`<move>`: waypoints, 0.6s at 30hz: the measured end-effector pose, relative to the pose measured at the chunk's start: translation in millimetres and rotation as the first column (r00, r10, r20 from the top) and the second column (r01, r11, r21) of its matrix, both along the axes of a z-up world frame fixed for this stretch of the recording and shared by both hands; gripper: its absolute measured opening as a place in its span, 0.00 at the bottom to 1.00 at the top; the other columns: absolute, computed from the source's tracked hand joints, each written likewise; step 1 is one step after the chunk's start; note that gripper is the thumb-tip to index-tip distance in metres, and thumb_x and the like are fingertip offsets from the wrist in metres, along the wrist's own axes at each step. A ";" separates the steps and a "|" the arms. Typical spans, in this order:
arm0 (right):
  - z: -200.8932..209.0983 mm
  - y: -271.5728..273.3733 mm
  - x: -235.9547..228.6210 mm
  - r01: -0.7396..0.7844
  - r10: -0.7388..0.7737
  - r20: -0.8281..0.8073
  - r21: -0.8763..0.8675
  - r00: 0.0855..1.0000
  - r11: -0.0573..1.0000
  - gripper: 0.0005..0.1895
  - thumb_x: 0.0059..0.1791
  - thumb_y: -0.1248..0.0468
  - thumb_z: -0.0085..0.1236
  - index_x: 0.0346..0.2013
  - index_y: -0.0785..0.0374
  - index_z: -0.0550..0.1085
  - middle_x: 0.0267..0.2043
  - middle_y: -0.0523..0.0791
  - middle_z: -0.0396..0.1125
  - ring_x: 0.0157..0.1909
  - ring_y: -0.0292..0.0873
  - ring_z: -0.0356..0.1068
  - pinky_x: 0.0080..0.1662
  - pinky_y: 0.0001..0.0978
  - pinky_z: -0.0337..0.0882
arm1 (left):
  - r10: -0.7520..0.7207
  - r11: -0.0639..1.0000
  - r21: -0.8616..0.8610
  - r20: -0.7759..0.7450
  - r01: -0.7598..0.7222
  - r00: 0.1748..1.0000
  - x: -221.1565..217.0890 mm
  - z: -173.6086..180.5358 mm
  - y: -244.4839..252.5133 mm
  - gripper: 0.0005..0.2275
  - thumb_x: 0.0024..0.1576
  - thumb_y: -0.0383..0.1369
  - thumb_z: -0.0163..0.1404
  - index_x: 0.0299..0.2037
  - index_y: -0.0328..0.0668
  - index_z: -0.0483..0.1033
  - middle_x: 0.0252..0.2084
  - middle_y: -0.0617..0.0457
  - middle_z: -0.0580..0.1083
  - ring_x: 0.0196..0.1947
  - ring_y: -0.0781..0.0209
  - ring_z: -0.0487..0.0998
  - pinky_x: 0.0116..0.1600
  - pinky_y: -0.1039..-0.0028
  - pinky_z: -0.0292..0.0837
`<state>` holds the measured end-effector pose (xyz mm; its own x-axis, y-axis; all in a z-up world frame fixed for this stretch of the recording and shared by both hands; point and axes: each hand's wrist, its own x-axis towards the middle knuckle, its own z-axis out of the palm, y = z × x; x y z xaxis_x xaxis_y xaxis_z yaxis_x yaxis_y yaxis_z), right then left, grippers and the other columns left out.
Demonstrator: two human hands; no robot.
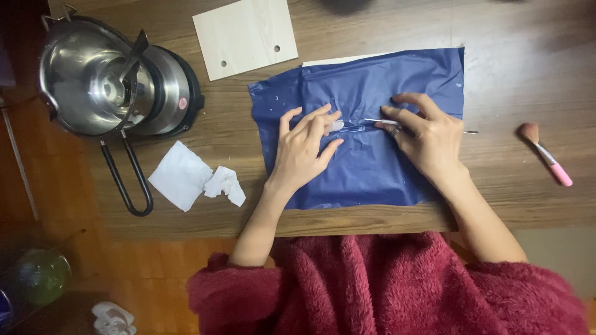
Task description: Shaping and refining wax petals for a candle using fingers and small hand tools.
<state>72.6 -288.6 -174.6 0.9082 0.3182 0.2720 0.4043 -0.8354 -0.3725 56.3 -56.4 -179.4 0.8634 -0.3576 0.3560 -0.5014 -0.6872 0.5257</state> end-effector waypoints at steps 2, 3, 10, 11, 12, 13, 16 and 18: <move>11.6 -3.1 2.8 0.015 -0.015 -0.022 -0.003 1.000 1.000 0.15 0.43 0.57 0.67 0.43 0.53 0.77 0.48 0.42 0.66 0.30 0.44 0.70 0.30 0.33 0.67 | 0.001 1.000 0.007 0.001 -0.001 1.000 -0.3 -0.2 0.2 0.12 0.53 0.36 0.54 0.29 0.45 0.62 0.43 0.52 0.76 0.52 0.60 0.73 0.60 0.57 0.53; 17.6 -4.7 4.6 0.028 -0.029 -0.045 -0.006 0.999 1.000 0.22 0.42 0.55 0.68 0.47 0.57 0.75 0.49 0.46 0.64 0.31 0.48 0.69 0.31 0.38 0.68 | 0.003 1.000 0.013 0.003 -0.003 1.000 -0.2 -0.3 0.2 0.12 0.53 0.37 0.54 0.29 0.46 0.61 0.43 0.52 0.76 0.52 0.61 0.73 0.60 0.58 0.53; 37.8 -47.7 -2.9 0.183 -0.197 -0.106 -0.123 0.975 0.975 0.27 0.50 0.44 0.59 0.52 0.61 0.74 0.45 0.50 0.63 0.40 0.50 0.68 0.37 0.47 0.67 | 0.008 1.000 0.030 -0.051 -0.007 0.999 -1.1 6.9 0.8 0.12 0.53 0.32 0.55 0.38 0.41 0.63 0.46 0.57 0.76 0.54 0.63 0.72 0.60 0.62 0.51; 34.6 -54.6 -5.2 0.230 -0.254 -0.145 -0.161 0.956 0.960 0.27 0.50 0.45 0.59 0.52 0.62 0.72 0.45 0.51 0.63 0.41 0.55 0.68 0.38 0.51 0.66 | 0.009 0.999 0.038 -0.044 -0.007 0.999 -1.2 6.0 0.8 0.12 0.53 0.32 0.56 0.38 0.41 0.63 0.46 0.57 0.76 0.54 0.63 0.72 0.60 0.62 0.52; 31.1 -61.7 -7.4 0.275 -0.311 -0.182 -0.201 0.933 0.940 0.27 0.50 0.45 0.58 0.52 0.63 0.71 0.45 0.53 0.63 0.41 0.60 0.67 0.40 0.55 0.65 | 0.009 0.999 0.046 -0.037 -0.008 0.999 -1.3 4.8 0.7 0.12 0.52 0.32 0.56 0.37 0.40 0.64 0.46 0.57 0.76 0.54 0.64 0.72 0.60 0.62 0.53; 28.6 -62.7 -8.4 0.276 -0.313 -0.181 -0.204 0.932 0.939 0.27 0.50 0.45 0.58 0.52 0.63 0.71 0.45 0.53 0.63 0.41 0.60 0.67 0.40 0.55 0.65 | 0.008 0.999 0.043 -0.036 -0.007 0.999 -1.1 5.0 0.7 0.12 0.52 0.32 0.56 0.37 0.40 0.64 0.46 0.57 0.76 0.54 0.64 0.72 0.60 0.62 0.53; 20.7 -62.7 -12.4 0.308 -0.343 -0.188 -0.191 0.920 0.932 0.23 0.49 0.43 0.61 0.44 0.60 0.73 0.41 0.52 0.66 0.39 0.61 0.67 0.40 0.55 0.63 | 0.007 0.999 0.038 -0.042 -0.005 0.999 -1.0 3.9 0.3 0.12 0.52 0.33 0.56 0.37 0.40 0.64 0.45 0.57 0.77 0.54 0.62 0.72 0.60 0.61 0.53; 17.3 -57.1 -15.0 0.334 -0.364 -0.140 -0.198 0.921 0.921 0.26 0.45 0.40 0.63 0.42 0.58 0.73 0.41 0.46 0.70 0.39 0.56 0.69 0.43 0.56 0.57 | 0.008 0.999 0.049 -0.047 -0.006 0.999 -1.3 3.3 1.0 0.13 0.52 0.33 0.56 0.38 0.40 0.64 0.45 0.57 0.76 0.54 0.63 0.72 0.60 0.62 0.53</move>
<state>57.5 -345.7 -157.3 0.9973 -0.0004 0.0737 0.0182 -0.9675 -0.2522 55.0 -55.5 -176.1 0.8814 -0.3672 0.2971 -0.4717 -0.7161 0.5145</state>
